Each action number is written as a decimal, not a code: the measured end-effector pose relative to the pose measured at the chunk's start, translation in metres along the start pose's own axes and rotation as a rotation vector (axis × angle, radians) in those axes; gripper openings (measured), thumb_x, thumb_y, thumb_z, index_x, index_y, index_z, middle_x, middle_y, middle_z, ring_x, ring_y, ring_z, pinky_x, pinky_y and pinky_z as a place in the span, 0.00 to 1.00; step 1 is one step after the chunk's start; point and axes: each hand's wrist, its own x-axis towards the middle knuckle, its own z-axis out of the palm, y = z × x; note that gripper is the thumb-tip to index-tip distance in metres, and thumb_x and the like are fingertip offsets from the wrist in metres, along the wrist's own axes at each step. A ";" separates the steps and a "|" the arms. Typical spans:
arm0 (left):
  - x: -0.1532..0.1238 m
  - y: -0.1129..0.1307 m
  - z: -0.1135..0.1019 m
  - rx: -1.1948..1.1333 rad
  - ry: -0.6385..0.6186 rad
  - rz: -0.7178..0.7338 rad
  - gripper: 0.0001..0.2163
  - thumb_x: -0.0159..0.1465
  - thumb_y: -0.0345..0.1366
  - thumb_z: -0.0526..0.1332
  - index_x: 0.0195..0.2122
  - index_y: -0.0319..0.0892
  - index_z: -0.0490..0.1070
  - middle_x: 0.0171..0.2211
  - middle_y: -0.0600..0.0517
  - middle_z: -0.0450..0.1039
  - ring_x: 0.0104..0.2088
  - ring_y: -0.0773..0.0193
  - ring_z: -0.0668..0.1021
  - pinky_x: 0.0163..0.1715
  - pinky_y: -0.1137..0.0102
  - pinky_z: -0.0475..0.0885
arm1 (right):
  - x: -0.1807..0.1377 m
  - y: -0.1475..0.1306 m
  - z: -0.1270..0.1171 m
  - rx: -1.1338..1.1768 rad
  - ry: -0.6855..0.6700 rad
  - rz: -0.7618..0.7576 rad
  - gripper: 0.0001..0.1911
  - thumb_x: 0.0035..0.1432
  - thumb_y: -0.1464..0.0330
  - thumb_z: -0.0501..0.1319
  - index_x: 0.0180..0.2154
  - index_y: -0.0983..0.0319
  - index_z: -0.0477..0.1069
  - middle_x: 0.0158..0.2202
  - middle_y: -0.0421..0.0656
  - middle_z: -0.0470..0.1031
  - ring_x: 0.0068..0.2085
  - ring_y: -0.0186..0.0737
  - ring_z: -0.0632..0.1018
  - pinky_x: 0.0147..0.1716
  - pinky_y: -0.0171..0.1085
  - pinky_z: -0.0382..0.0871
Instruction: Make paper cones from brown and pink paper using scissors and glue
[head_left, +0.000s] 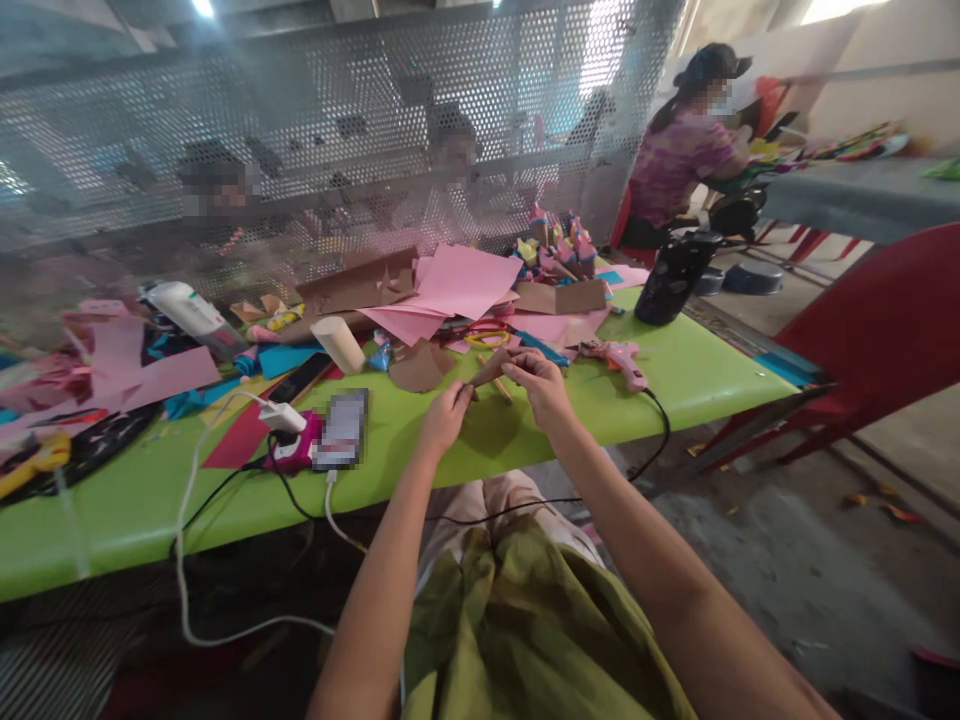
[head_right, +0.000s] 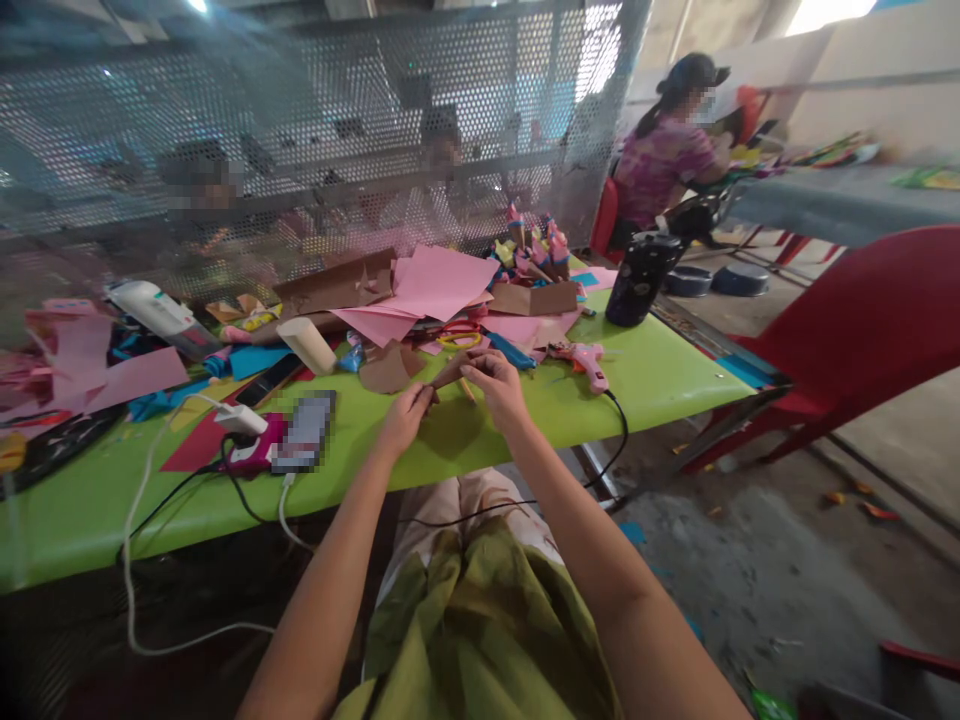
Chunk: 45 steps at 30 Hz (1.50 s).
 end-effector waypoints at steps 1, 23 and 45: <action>0.000 0.000 0.000 -0.007 0.013 -0.002 0.14 0.70 0.42 0.54 0.30 0.43 0.70 0.22 0.56 0.65 0.25 0.64 0.70 0.28 0.70 0.60 | 0.000 0.000 0.000 -0.005 -0.003 -0.008 0.11 0.48 0.59 0.69 0.25 0.59 0.75 0.41 0.46 0.75 0.47 0.46 0.74 0.47 0.43 0.69; 0.011 0.060 -0.049 0.624 -0.032 0.545 0.11 0.64 0.30 0.64 0.47 0.45 0.74 0.49 0.48 0.78 0.51 0.54 0.75 0.53 0.58 0.69 | -0.001 -0.033 0.010 -0.516 -0.423 -0.464 0.06 0.62 0.66 0.63 0.35 0.60 0.78 0.49 0.50 0.75 0.44 0.44 0.79 0.42 0.41 0.75; 0.031 0.042 -0.047 0.309 -0.007 0.484 0.07 0.61 0.29 0.66 0.40 0.44 0.75 0.37 0.51 0.79 0.39 0.61 0.79 0.41 0.67 0.74 | 0.037 -0.077 0.001 -0.672 -0.684 -0.468 0.06 0.54 0.76 0.67 0.33 0.60 0.79 0.50 0.48 0.78 0.50 0.47 0.79 0.48 0.43 0.74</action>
